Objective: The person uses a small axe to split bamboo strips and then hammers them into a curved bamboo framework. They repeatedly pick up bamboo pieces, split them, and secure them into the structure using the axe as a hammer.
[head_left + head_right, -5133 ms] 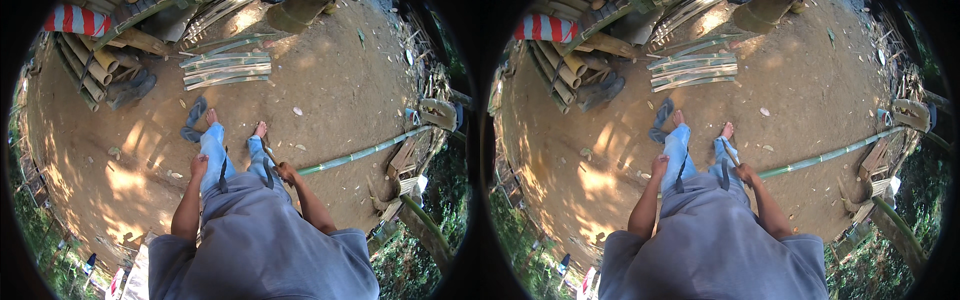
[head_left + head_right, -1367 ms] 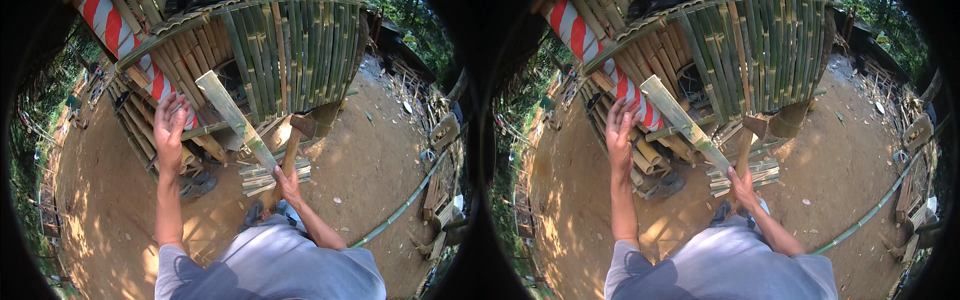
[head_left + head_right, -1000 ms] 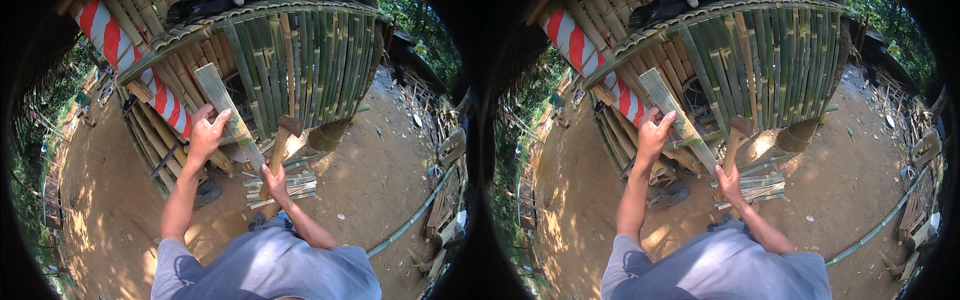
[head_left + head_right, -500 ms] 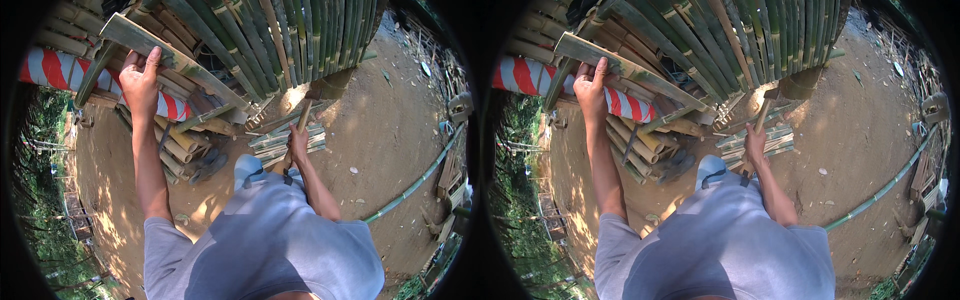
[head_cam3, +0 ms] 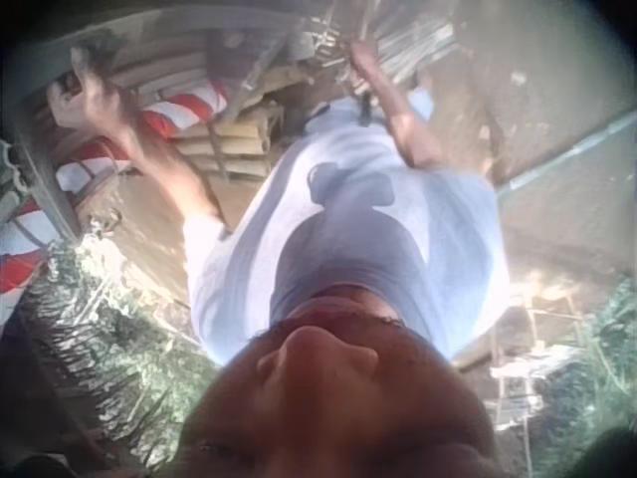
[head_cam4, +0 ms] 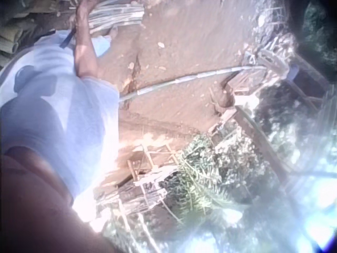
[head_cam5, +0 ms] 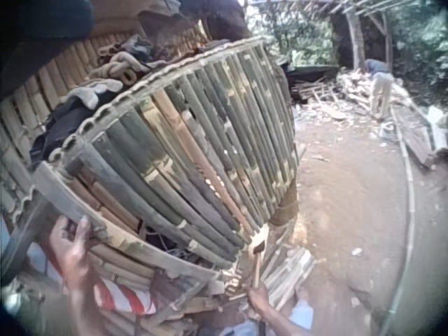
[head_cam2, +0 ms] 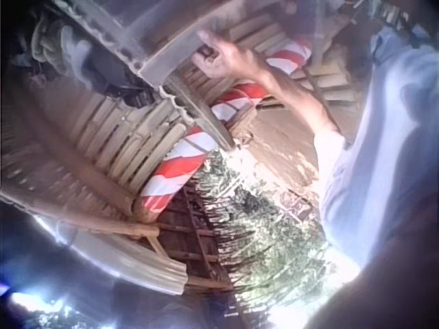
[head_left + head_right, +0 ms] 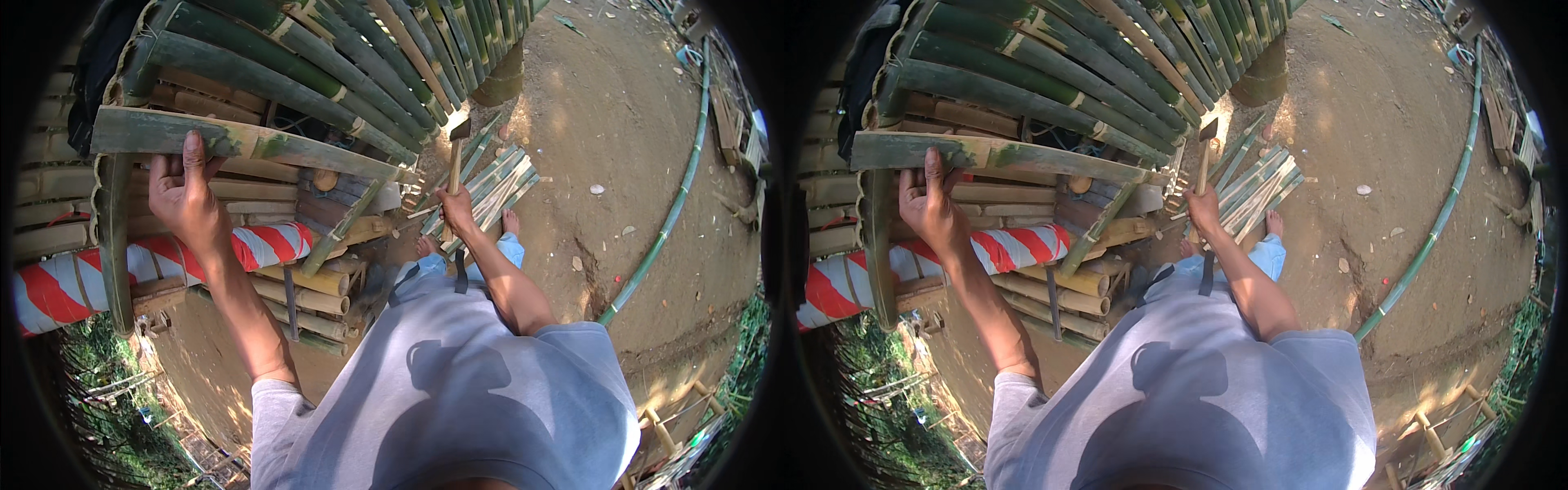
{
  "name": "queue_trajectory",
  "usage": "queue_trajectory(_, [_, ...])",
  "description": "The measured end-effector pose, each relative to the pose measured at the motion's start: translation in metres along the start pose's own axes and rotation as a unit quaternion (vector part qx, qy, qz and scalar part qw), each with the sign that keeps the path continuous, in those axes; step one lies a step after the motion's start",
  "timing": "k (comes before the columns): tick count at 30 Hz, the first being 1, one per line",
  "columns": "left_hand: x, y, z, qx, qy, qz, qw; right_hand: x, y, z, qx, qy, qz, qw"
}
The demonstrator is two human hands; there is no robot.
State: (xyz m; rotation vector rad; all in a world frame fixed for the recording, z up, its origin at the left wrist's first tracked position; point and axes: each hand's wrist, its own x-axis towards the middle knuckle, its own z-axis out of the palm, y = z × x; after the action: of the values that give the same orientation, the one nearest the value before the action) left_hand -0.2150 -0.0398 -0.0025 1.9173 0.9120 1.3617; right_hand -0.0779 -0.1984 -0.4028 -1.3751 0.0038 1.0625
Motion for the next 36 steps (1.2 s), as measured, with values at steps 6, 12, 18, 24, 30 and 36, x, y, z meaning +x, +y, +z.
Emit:
queue_trajectory(6, [0.009,-0.002,0.007,-0.009,-0.048,0.039,0.998,0.04,0.043,0.054,0.142,0.091,0.026,0.985])
queue_trajectory(12, [0.014,-0.02,0.006,0.017,-0.057,0.047,0.997,0.067,0.083,0.084,0.245,0.115,0.028,0.962])
queue_trajectory(18, [0.018,-0.035,0.006,0.051,-0.043,0.05,0.997,0.074,0.101,0.107,0.312,0.113,0.081,0.94])
queue_trajectory(24, [0.018,-0.031,0.019,0.045,-0.043,0.048,0.997,0.082,0.099,0.116,0.362,0.094,0.095,0.922])
queue_trajectory(30, [0.028,-0.039,0.01,0.069,-0.052,0.044,0.995,0.078,0.095,0.12,0.384,0.087,0.1,0.914])
queue_trajectory(36, [0.031,-0.034,0.026,0.031,-0.079,0.059,0.995,0.091,0.098,0.119,0.431,0.071,0.108,0.893])
